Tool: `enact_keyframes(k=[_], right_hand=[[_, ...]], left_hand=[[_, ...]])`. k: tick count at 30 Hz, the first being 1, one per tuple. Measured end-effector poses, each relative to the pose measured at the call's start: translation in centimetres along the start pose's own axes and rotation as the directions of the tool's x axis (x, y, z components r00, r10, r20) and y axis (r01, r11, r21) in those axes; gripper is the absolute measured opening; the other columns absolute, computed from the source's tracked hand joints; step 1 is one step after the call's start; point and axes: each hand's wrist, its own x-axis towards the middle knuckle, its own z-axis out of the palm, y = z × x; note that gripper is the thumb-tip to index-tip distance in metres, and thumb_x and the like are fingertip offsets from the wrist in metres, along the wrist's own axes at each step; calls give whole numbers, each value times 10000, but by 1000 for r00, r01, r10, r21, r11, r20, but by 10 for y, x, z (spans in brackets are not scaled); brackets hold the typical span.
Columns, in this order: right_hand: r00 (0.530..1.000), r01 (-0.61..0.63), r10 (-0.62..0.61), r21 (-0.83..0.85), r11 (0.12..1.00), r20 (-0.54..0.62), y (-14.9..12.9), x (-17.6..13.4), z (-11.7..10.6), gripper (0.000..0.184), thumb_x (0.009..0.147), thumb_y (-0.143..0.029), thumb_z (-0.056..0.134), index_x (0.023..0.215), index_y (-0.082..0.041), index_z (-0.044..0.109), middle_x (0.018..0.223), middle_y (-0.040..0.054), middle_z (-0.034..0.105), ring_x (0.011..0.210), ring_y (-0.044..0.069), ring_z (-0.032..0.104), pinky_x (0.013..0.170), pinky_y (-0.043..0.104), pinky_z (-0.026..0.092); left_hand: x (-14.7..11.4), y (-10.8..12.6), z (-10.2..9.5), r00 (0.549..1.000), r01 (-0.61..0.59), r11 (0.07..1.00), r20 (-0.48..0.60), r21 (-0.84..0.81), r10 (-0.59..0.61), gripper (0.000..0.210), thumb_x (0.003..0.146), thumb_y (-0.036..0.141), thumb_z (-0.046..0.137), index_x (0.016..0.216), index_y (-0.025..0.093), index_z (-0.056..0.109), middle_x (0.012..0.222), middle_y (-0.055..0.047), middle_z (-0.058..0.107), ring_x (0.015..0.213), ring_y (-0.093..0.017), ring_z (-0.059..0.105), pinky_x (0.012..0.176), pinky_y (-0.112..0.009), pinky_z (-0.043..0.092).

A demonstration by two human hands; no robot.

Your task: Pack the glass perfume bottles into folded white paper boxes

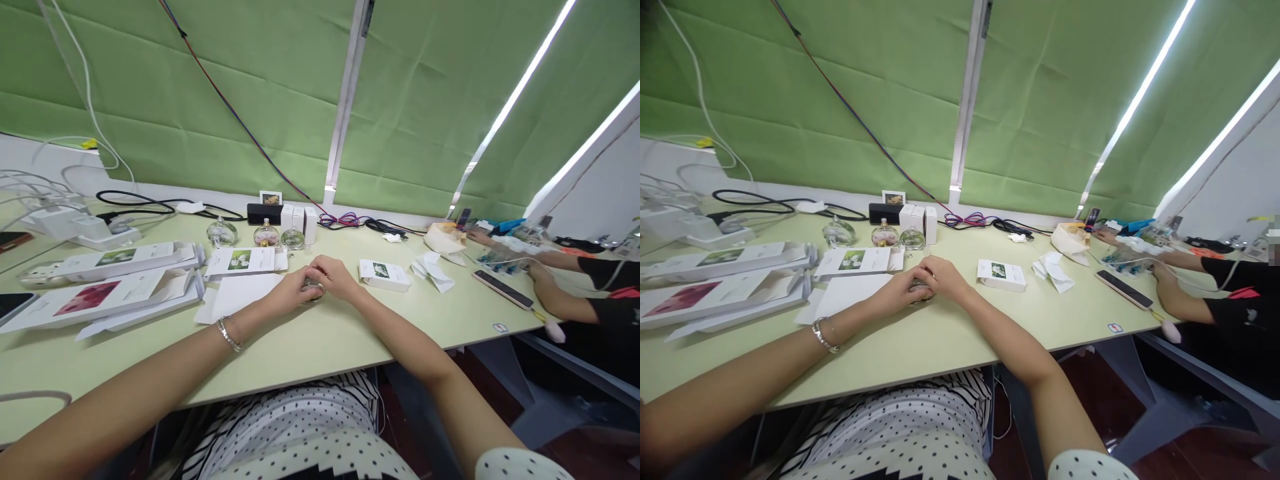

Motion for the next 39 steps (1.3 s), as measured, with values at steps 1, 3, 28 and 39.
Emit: enact_keyframes(k=[1, 3, 28, 39], right_hand=[[1000, 3, -2, 20, 1000, -14, -1, 0, -2, 226, 887, -333, 430, 711, -203, 483, 708, 0, 519, 667, 131, 477, 656, 246, 381], [987, -3, 17, 89, 996, -162, -1, 3, -14, 297, 913, -391, 363, 706, -205, 467, 684, 1, 497, 645, 132, 473, 637, 250, 384], [958, -228, 215, 48, 972, 190, 42, 11, -23, 258, 879, -335, 487, 1074, -179, 555, 1074, 41, 630, 918, 131, 580, 784, 248, 437], [867, -410, 496, -487, 771, 55, 41, -2, -44, 194, 793, -164, 565, 982, -120, 566, 984, 176, 641, 932, 272, 585, 755, 317, 405]], left_hand=[[0, 0, 0, 1000, -3, 1000, 3, 17, 3, 169, 769, 333, 526, 880, 206, 522, 819, 6, 626, 721, -165, 577, 637, -272, 432], [1, -2, -1, 1000, 12, 998, -7, 66, -11, 192, 766, 382, 536, 835, 207, 497, 785, 4, 620, 702, -174, 573, 617, -278, 419], [-2, -3, 2, 994, 104, 989, -36, 106, -100, 374, 714, 368, 605, 979, 197, 404, 872, -37, 572, 773, -203, 560, 650, -307, 422], [-3, -27, 18, 996, 91, 996, 14, 7, -91, 736, 705, 308, 601, 1313, 194, 203, 1135, -99, 465, 1117, -249, 485, 944, -400, 399]])
